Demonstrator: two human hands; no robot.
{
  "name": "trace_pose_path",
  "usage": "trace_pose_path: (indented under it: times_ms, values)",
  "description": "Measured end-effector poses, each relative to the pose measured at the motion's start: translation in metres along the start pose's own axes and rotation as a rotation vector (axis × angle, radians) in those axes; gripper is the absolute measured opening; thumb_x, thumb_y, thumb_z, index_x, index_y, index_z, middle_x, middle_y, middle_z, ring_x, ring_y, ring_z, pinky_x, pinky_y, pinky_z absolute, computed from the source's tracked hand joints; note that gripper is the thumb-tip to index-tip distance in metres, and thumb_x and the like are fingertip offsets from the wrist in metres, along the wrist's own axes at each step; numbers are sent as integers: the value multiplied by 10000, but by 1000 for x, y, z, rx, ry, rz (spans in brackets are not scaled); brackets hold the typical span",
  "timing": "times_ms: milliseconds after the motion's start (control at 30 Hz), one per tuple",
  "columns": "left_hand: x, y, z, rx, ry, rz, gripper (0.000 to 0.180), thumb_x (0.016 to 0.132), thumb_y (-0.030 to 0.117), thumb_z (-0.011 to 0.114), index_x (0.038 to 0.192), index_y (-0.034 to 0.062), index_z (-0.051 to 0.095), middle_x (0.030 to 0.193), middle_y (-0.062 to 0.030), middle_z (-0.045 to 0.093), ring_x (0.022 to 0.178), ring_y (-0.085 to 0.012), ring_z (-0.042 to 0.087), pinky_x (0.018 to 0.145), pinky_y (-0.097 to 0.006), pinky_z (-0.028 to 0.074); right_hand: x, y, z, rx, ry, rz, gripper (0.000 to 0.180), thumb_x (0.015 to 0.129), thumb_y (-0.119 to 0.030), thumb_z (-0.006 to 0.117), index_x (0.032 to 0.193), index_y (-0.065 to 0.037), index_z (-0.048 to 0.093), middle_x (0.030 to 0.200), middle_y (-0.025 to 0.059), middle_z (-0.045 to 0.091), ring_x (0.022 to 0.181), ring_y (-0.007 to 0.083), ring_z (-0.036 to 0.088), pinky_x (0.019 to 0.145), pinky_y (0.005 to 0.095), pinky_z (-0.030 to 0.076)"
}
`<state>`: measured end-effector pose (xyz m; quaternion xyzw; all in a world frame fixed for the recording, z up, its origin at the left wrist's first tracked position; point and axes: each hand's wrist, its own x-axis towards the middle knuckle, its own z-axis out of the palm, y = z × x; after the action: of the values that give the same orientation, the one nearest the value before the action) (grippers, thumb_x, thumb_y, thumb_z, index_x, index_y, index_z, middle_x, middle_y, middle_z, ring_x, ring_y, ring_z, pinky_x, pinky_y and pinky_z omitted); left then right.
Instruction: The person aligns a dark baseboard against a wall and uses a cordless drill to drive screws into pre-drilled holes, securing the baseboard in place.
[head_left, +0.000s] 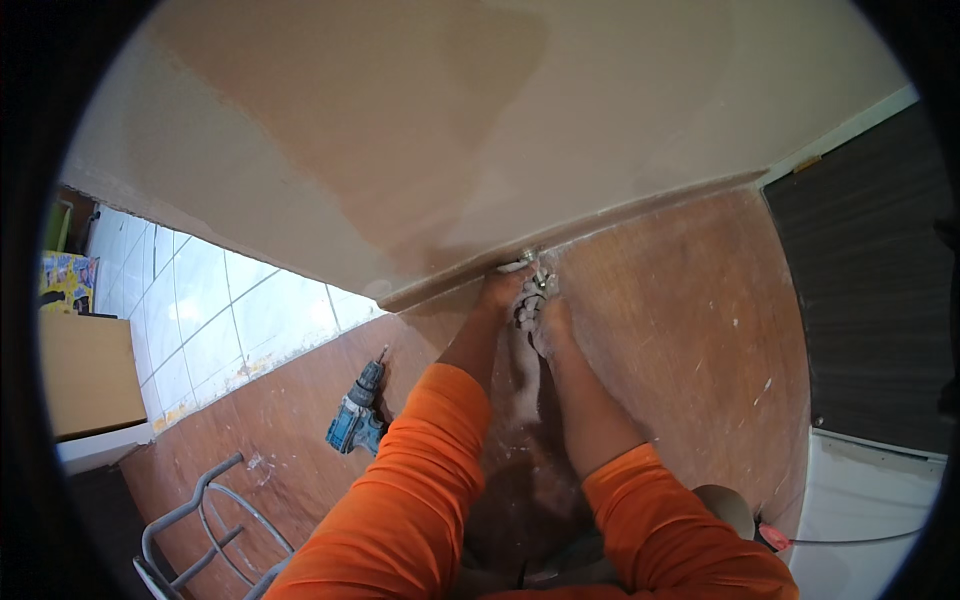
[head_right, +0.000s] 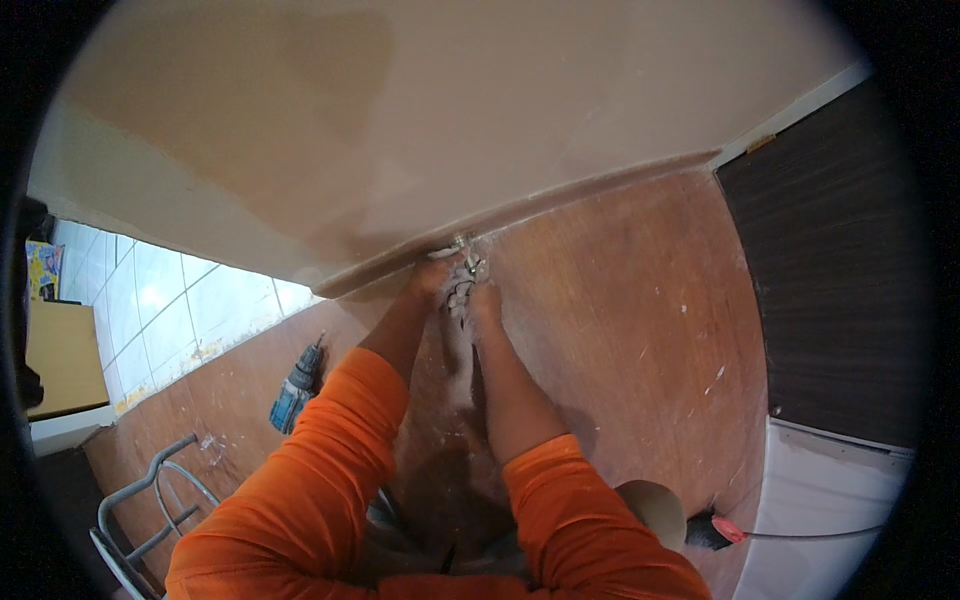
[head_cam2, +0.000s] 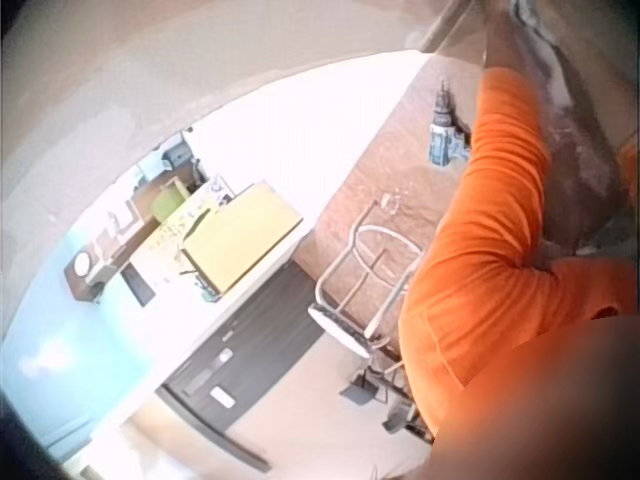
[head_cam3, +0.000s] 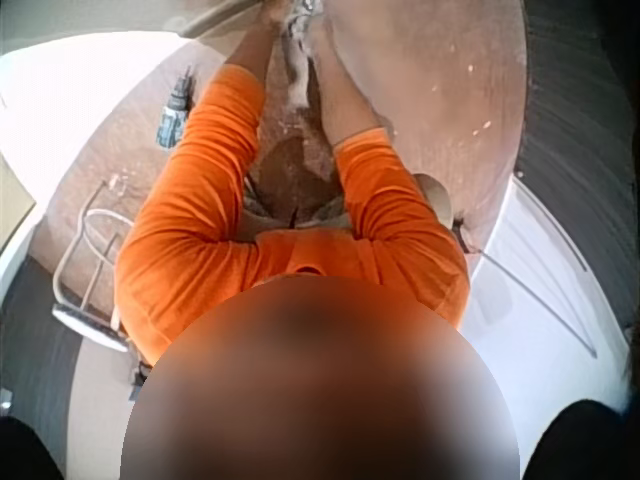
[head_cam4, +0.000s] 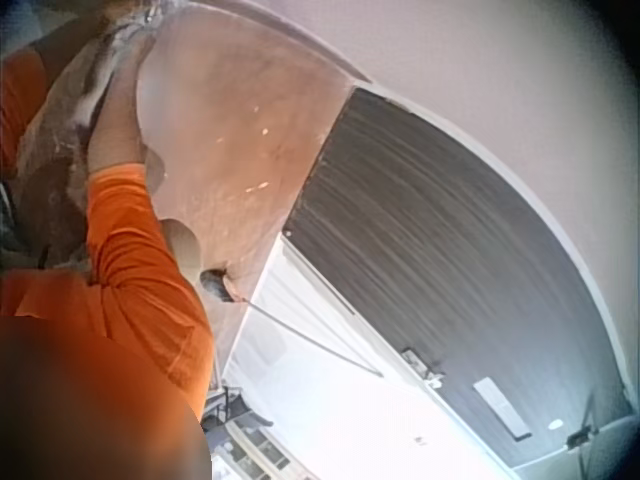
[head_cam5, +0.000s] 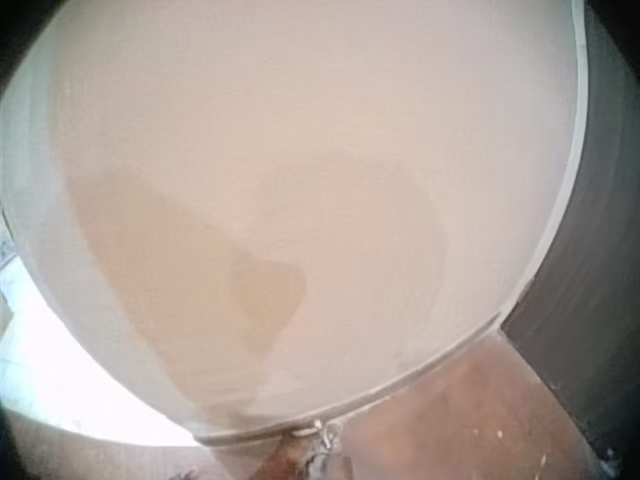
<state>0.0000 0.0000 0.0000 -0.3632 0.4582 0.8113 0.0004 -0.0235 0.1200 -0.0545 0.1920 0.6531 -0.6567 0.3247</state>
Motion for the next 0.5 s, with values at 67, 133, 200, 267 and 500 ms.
trace_pose_path:
  times_ms: [67, 133, 200, 267, 500]
  values:
    - [-4, 2, 5, 17, 83, 14, 456, 868, 228, 832, 1213, -29, 682, 1135, -85, 714, 986, -206, 679, 883, -349, 535, 15, 18, -3, -107, 24, -213, 426, 1010, -261, 426, 811, -1, 700, 737, 136, 661, 664, 239, 654, 606, 419, 513]
    - [6, 16, 11, -31, 46, 39, 453, 868, 216, 830, 1216, -29, 678, 1148, -77, 709, 988, -209, 677, 884, -347, 532, 42, 11, 2, -275, 19, -343, 420, 1006, -248, 422, 841, 34, 686, 748, 124, 654, 663, 243, 643, 604, 421, 501]
    - [6, 17, 7, -32, 41, 64, 467, 856, 205, 835, 1228, -24, 669, 1168, -75, 703, 1003, -213, 671, 895, -345, 524, 43, 13, 7, -130, -33, -259, 395, 1029, -260, 414, 869, 3, 661, 729, 97, 632, 610, 230, 610, 546, 395, 478]
    - [4, 12, 10, -4, 53, 84, 502, 833, 193, 846, 1247, -16, 655, 1196, -79, 694, 1030, -215, 662, 916, -344, 513, 28, 2, 2, 294, -98, 23, 353, 1077, -298, 401, 895, -94, 625, 680, 56, 595, 505, 198, 556, 432, 342, 444]
    - [-5, 18, 13, -57, 55, 74, 429, 848, 201, 839, 1188, -17, 692, 1157, -83, 699, 973, -202, 671, 867, -355, 535, -17, -33, 20, 35, 30, -168, 336, 1062, -290, 449, 911, -59, 640, 700, 64, 618, 550, 203, 589, 480, 357, 456]
